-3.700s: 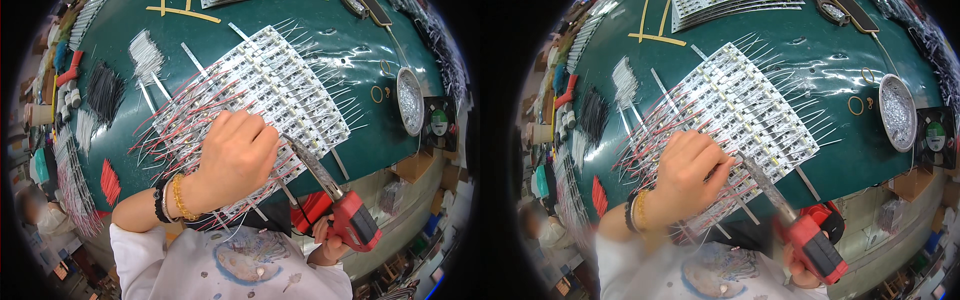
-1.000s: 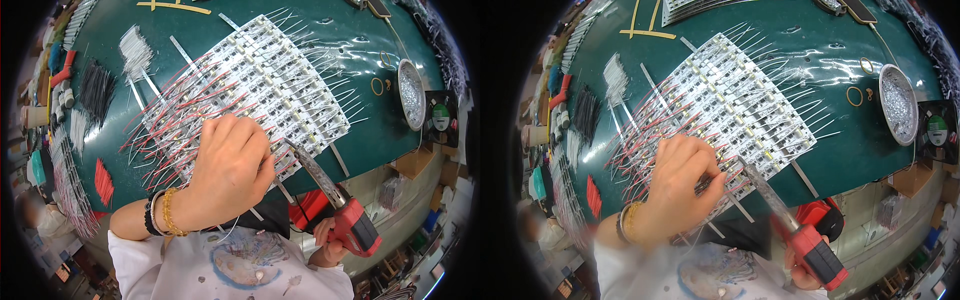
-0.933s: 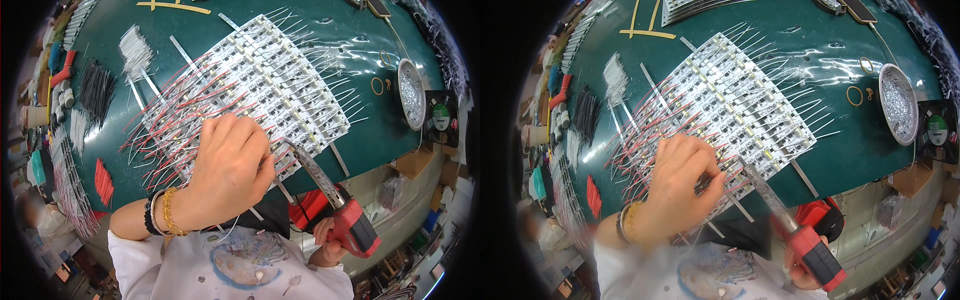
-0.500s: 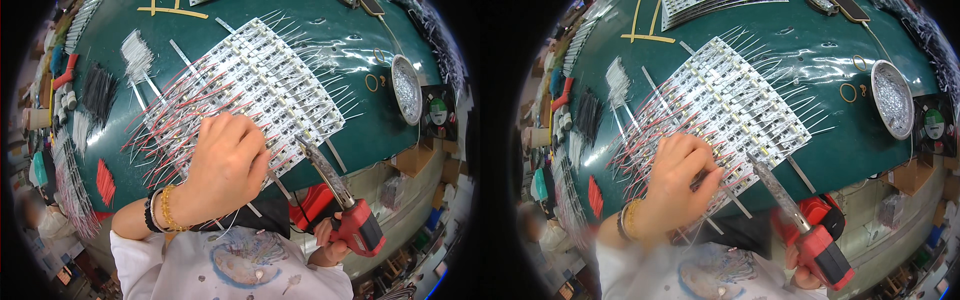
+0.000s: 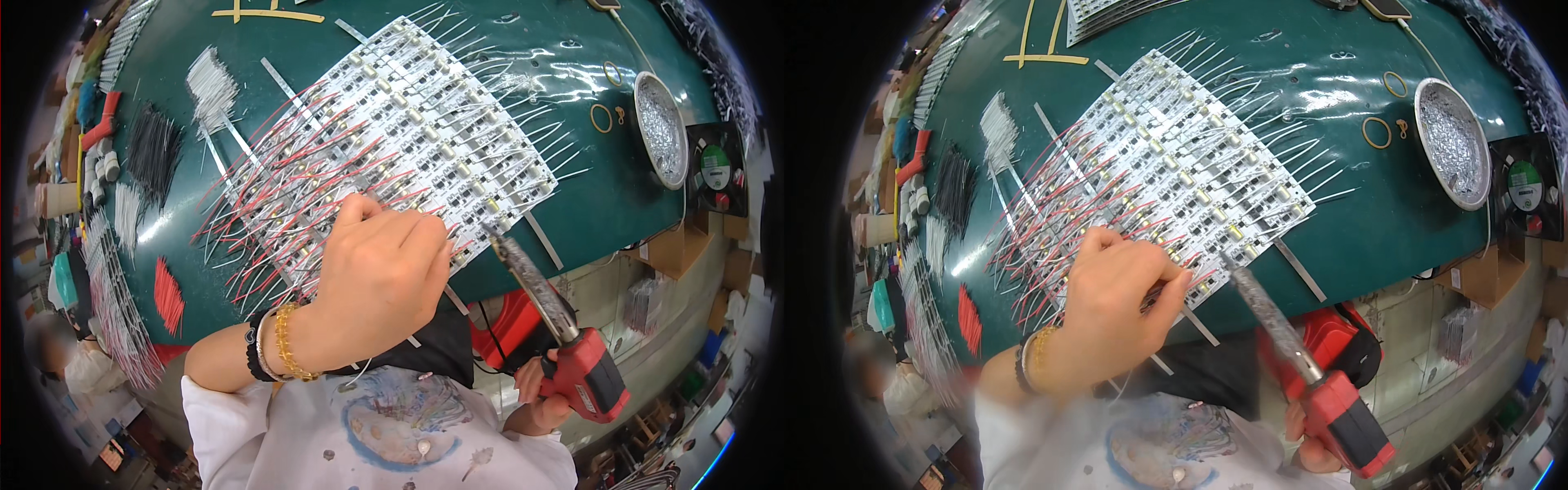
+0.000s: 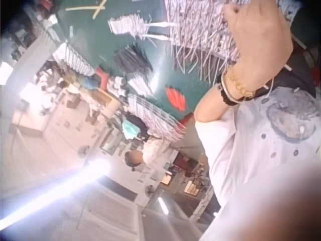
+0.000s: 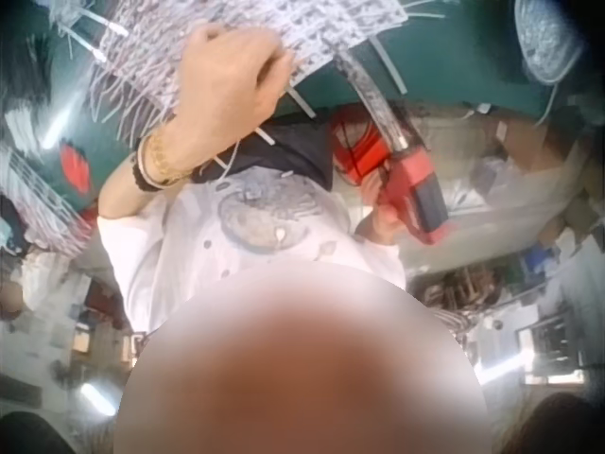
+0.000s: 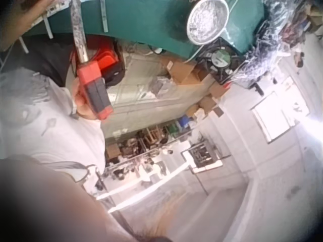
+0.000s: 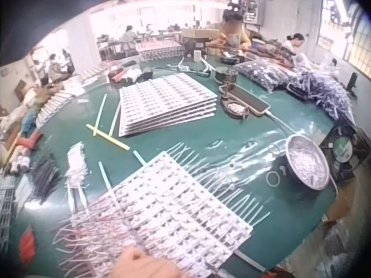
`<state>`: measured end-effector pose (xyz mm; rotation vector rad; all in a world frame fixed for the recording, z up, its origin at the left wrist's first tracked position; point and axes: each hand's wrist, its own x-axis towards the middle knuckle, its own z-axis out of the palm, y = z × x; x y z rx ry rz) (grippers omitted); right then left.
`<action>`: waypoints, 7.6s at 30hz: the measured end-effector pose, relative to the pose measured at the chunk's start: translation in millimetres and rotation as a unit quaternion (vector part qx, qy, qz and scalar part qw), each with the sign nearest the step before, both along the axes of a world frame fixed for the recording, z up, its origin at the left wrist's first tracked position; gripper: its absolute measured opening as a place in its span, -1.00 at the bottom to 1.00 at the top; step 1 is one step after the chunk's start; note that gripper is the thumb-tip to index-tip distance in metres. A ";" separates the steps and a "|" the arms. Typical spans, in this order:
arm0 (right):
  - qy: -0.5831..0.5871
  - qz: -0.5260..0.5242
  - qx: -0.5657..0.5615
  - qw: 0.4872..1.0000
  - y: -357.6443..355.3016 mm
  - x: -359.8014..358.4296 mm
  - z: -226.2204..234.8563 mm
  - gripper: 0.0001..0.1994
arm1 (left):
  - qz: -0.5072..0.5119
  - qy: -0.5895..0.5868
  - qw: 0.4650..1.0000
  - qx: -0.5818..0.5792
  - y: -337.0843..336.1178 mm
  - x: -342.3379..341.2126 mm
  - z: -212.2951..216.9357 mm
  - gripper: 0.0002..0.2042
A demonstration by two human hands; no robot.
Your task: The person solders red wires and white wires onto strips of LEDs on a workbench using a soldering iron and solder wire.
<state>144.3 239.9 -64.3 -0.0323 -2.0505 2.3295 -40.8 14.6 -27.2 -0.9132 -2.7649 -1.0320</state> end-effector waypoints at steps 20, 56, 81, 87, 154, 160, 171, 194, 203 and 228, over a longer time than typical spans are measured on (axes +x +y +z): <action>0.003 -0.022 -0.039 0.999 -1.1 -4.9 -2.3 -0.57 | 0.004 -0.073 0.997 -0.001 1.0 -9.1 9.9 -0.85; -0.009 -0.049 -0.043 0.998 -9.1 -11.6 6.3 -0.25 | 0.000 -0.108 0.993 -0.051 3.0 -14.7 15.2 -0.84; 0.002 -0.032 -0.013 0.999 6.4 11.8 -1.6 -0.18 | -0.027 -0.054 0.998 -0.025 7.5 2.9 10.0 -0.86; -0.052 -0.077 -0.045 0.995 -2.7 12.3 4.1 -0.50 | -0.023 -0.046 0.998 -0.036 10.0 0.8 9.2 -0.86; 0.080 -0.129 0.394 0.907 -2.3 -67.9 33.1 -0.31 | 0.426 0.051 0.842 -0.328 -371.2 -40.5 -2.4 -0.85; 0.001 -0.129 0.488 0.863 7.2 -71.9 35.1 -0.29 | 0.520 -0.020 0.796 -0.309 -353.3 -44.0 16.2 -0.82; 0.170 -0.104 0.204 0.958 -24.8 -107.5 31.9 -0.37 | 0.440 0.033 0.897 0.010 -311.8 -52.9 39.7 -0.93; -0.065 -0.033 0.059 0.996 -72.8 -162.0 41.3 -0.11 | 0.194 -0.159 0.963 0.095 -73.9 -99.2 -6.2 -0.82; -0.058 -0.067 0.048 0.995 -77.6 -162.3 37.2 -0.22 | 0.186 -0.165 0.963 0.106 -79.0 -100.8 -9.5 -0.83; -0.048 -0.029 0.070 0.996 -75.1 -156.4 42.6 -0.15 | 0.170 -0.188 0.963 0.094 -82.6 -103.2 -5.7 -0.81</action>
